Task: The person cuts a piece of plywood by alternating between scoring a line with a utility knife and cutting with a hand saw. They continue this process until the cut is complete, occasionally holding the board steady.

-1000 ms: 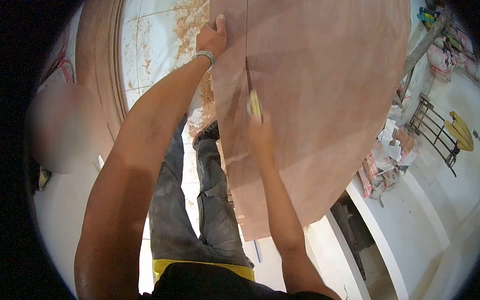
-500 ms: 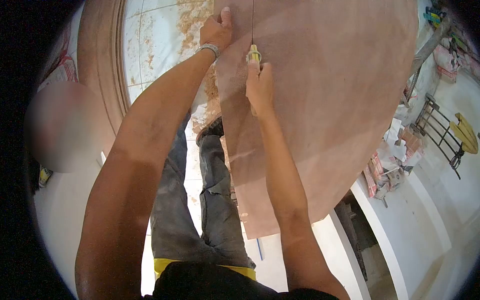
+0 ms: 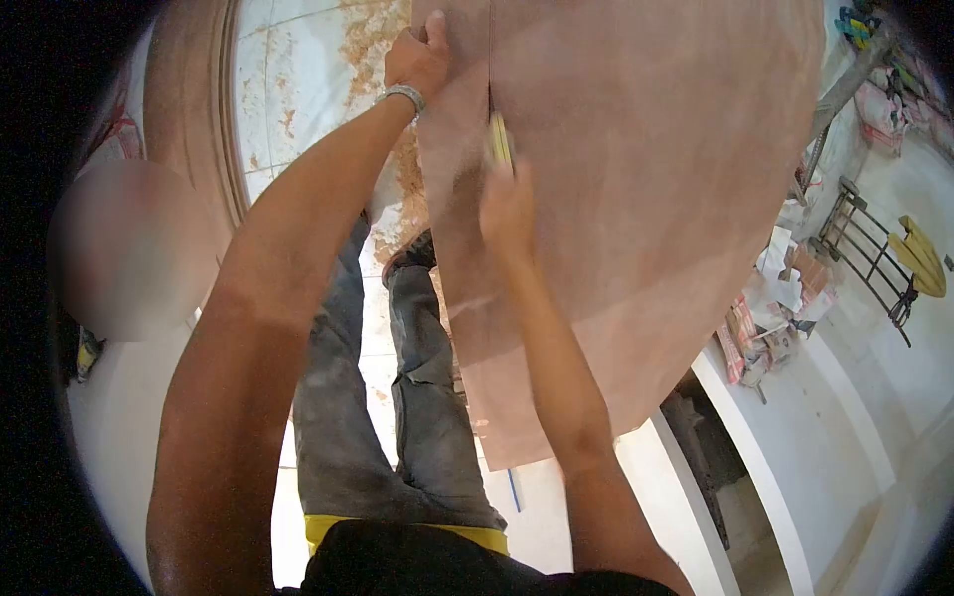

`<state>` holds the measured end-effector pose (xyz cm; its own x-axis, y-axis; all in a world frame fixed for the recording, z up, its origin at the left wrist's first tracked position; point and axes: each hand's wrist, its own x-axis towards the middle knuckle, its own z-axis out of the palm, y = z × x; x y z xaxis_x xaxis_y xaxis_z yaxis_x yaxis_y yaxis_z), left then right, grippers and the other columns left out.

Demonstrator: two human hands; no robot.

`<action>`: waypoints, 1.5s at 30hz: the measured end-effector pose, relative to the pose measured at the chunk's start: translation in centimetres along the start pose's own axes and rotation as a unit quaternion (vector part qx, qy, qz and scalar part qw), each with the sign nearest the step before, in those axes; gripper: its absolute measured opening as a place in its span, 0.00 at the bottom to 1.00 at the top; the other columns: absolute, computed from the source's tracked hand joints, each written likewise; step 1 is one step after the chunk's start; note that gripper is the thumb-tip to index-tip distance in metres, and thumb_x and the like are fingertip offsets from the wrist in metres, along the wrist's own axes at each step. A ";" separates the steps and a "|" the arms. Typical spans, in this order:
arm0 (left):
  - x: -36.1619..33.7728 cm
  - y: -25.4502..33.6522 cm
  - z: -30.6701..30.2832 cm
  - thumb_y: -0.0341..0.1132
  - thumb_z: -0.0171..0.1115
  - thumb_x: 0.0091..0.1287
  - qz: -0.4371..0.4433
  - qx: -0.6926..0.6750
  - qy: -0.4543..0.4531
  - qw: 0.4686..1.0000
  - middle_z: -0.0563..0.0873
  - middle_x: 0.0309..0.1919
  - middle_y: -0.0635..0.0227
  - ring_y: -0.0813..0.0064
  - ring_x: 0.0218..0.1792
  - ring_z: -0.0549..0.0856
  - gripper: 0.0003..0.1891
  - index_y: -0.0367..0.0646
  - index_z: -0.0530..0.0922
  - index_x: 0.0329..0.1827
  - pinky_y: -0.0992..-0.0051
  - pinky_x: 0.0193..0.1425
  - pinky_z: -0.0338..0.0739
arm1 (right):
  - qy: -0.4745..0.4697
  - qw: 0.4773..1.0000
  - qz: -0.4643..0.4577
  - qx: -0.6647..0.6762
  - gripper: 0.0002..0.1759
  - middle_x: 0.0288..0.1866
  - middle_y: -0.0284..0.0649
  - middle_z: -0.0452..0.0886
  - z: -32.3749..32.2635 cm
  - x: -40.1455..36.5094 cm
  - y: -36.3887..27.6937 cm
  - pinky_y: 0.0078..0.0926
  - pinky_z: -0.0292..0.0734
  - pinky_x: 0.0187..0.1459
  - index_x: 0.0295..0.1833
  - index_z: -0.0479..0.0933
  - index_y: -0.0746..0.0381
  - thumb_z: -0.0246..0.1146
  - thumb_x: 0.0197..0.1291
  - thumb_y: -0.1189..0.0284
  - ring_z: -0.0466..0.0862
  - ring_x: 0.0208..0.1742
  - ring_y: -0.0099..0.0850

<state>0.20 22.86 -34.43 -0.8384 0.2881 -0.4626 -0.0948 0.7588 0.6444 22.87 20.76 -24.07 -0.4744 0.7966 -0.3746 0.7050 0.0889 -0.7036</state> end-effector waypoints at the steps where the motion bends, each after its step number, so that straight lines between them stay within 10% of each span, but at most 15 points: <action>1: 0.3 -0.1 0.1 0.68 0.45 0.70 -0.006 0.004 0.004 1.000 0.85 0.50 0.39 0.42 0.56 0.83 0.40 0.33 0.81 0.55 0.55 0.62 0.75 | -0.008 0.999 0.031 -0.015 0.24 0.40 0.61 0.78 2.1 4.1 -0.3 0.47 0.71 0.48 0.47 0.71 0.70 0.46 0.77 0.56 0.79 0.42 0.51; 4: -0.1 0.2 -0.4 0.67 0.45 0.70 0.018 -0.014 -0.007 1.000 0.85 0.51 0.40 0.43 0.57 0.83 0.40 0.33 0.81 0.55 0.55 0.63 0.75 | -0.035 0.998 0.043 0.009 0.20 0.45 0.66 0.78 1.8 5.0 -1.4 0.50 0.71 0.51 0.50 0.69 0.71 0.47 0.76 0.61 0.78 0.49 0.63; 6: -0.2 0.5 -0.7 0.67 0.46 0.70 0.003 -0.005 -0.001 1.000 0.85 0.52 0.41 0.43 0.57 0.83 0.39 0.34 0.81 0.55 0.55 0.63 0.74 | 0.018 0.998 0.047 -0.047 0.20 0.45 0.63 0.79 -1.1 -2.8 -0.2 0.46 0.72 0.51 0.53 0.72 0.70 0.49 0.75 0.62 0.79 0.49 0.60; 7: -0.4 0.7 -0.6 0.66 0.46 0.71 -0.005 -0.002 0.001 1.000 0.85 0.52 0.42 0.43 0.57 0.83 0.38 0.35 0.81 0.56 0.55 0.63 0.74 | -0.077 0.977 0.199 -0.003 0.19 0.48 0.61 0.79 -3.8 -6.5 0.3 0.43 0.73 0.52 0.53 0.73 0.70 0.51 0.74 0.62 0.81 0.51 0.50; 10: -0.2 0.5 -0.5 0.66 0.46 0.71 -0.004 -0.006 -0.005 1.000 0.85 0.52 0.42 0.43 0.58 0.82 0.38 0.35 0.81 0.55 0.56 0.64 0.74 | -0.057 0.993 0.107 -0.017 0.22 0.61 0.53 0.80 -8.9 -15.9 -0.8 0.35 0.73 0.60 0.65 0.71 0.69 0.51 0.75 0.65 0.79 0.62 0.39; 18: 0.3 1.1 -0.5 0.66 0.45 0.71 -0.004 0.001 0.015 1.000 0.86 0.51 0.42 0.43 0.56 0.83 0.38 0.34 0.81 0.54 0.55 0.63 0.74 | -0.006 0.998 0.054 0.020 0.20 0.37 0.58 0.78 3.2 5.2 1.2 0.46 0.72 0.44 0.49 0.69 0.67 0.50 0.76 0.58 0.79 0.41 0.57; 23: 0.1 0.1 -0.1 0.67 0.44 0.71 0.039 0.005 0.017 0.999 0.85 0.51 0.41 0.42 0.56 0.82 0.38 0.36 0.82 0.53 0.54 0.62 0.74 | -0.076 0.976 0.170 0.115 0.24 0.43 0.60 0.79 1.9 5.4 -1.8 0.48 0.73 0.48 0.52 0.69 0.70 0.49 0.76 0.55 0.80 0.45 0.56; 28: 0.1 -0.2 -0.1 0.68 0.44 0.71 0.021 0.015 0.013 1.000 0.85 0.50 0.41 0.40 0.56 0.82 0.39 0.36 0.82 0.54 0.54 0.62 0.74 | -0.022 0.999 0.048 0.008 0.26 0.47 0.57 0.78 -1.0 -2.9 0.8 0.42 0.75 0.49 0.58 0.68 0.72 0.50 0.76 0.56 0.81 0.48 0.49; 31: 0.2 -0.1 -0.1 0.68 0.43 0.71 0.044 0.029 0.001 0.999 0.85 0.51 0.41 0.41 0.56 0.82 0.39 0.36 0.82 0.54 0.54 0.63 0.74 | -0.087 0.977 0.196 0.012 0.20 0.41 0.47 0.80 -7.9 -12.6 -2.3 0.38 0.75 0.47 0.58 0.70 0.68 0.49 0.76 0.62 0.79 0.43 0.32; 35: 0.3 -0.2 0.2 0.67 0.43 0.72 0.034 -0.006 0.016 0.999 0.85 0.52 0.42 0.41 0.57 0.82 0.39 0.36 0.83 0.54 0.54 0.63 0.74 | -0.023 0.996 0.067 0.053 0.22 0.49 0.50 0.81 -6.5 -11.2 -2.8 0.37 0.74 0.54 0.59 0.74 0.69 0.50 0.76 0.61 0.81 0.51 0.37; 36: 0.1 0.1 -0.2 0.67 0.43 0.72 0.031 -0.010 0.009 0.999 0.85 0.52 0.42 0.41 0.57 0.82 0.39 0.36 0.83 0.53 0.54 0.63 0.74 | -0.060 0.982 0.177 -0.023 0.23 0.57 0.57 0.80 -4.7 -7.6 -1.9 0.39 0.72 0.61 0.63 0.73 0.69 0.49 0.76 0.62 0.80 0.59 0.45; 38: -0.8 -0.4 0.0 0.67 0.43 0.72 0.040 -0.007 0.004 0.999 0.85 0.52 0.42 0.42 0.57 0.82 0.39 0.35 0.83 0.53 0.55 0.63 0.74 | -0.021 0.999 0.017 -0.030 0.22 0.46 0.56 0.80 0.6 0.9 1.5 0.43 0.72 0.49 0.50 0.73 0.70 0.50 0.75 0.59 0.79 0.46 0.51; 42: 0.0 -0.4 0.0 0.67 0.45 0.71 0.018 0.010 0.012 1.000 0.86 0.50 0.43 0.43 0.56 0.83 0.38 0.36 0.83 0.54 0.55 0.62 0.75 | -0.031 0.993 0.096 0.060 0.24 0.44 0.66 0.78 2.3 4.4 0.6 0.49 0.72 0.48 0.52 0.70 0.72 0.48 0.76 0.57 0.79 0.46 0.62; 44: 0.6 0.3 -0.1 0.66 0.46 0.70 -0.007 0.009 0.012 1.000 0.86 0.50 0.43 0.43 0.56 0.83 0.38 0.37 0.83 0.55 0.55 0.61 0.75 | -0.014 1.000 0.014 0.000 0.23 0.44 0.63 0.78 -1.1 -2.2 0.2 0.46 0.73 0.49 0.52 0.70 0.71 0.51 0.75 0.58 0.80 0.44 0.58; 45: 0.5 0.1 0.2 0.66 0.46 0.70 -0.007 0.007 0.013 1.000 0.86 0.50 0.43 0.43 0.56 0.83 0.38 0.37 0.83 0.55 0.55 0.61 0.75 | -0.050 0.991 0.122 -0.024 0.22 0.44 0.58 0.79 -3.1 -6.1 0.4 0.41 0.75 0.47 0.56 0.71 0.69 0.54 0.74 0.60 0.81 0.43 0.46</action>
<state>-0.14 23.17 -34.75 -0.8510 0.2619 -0.4551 -0.0996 0.7705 0.6296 27.75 17.80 -20.19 -0.3351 0.7350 -0.5895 0.8281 -0.0687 -0.5564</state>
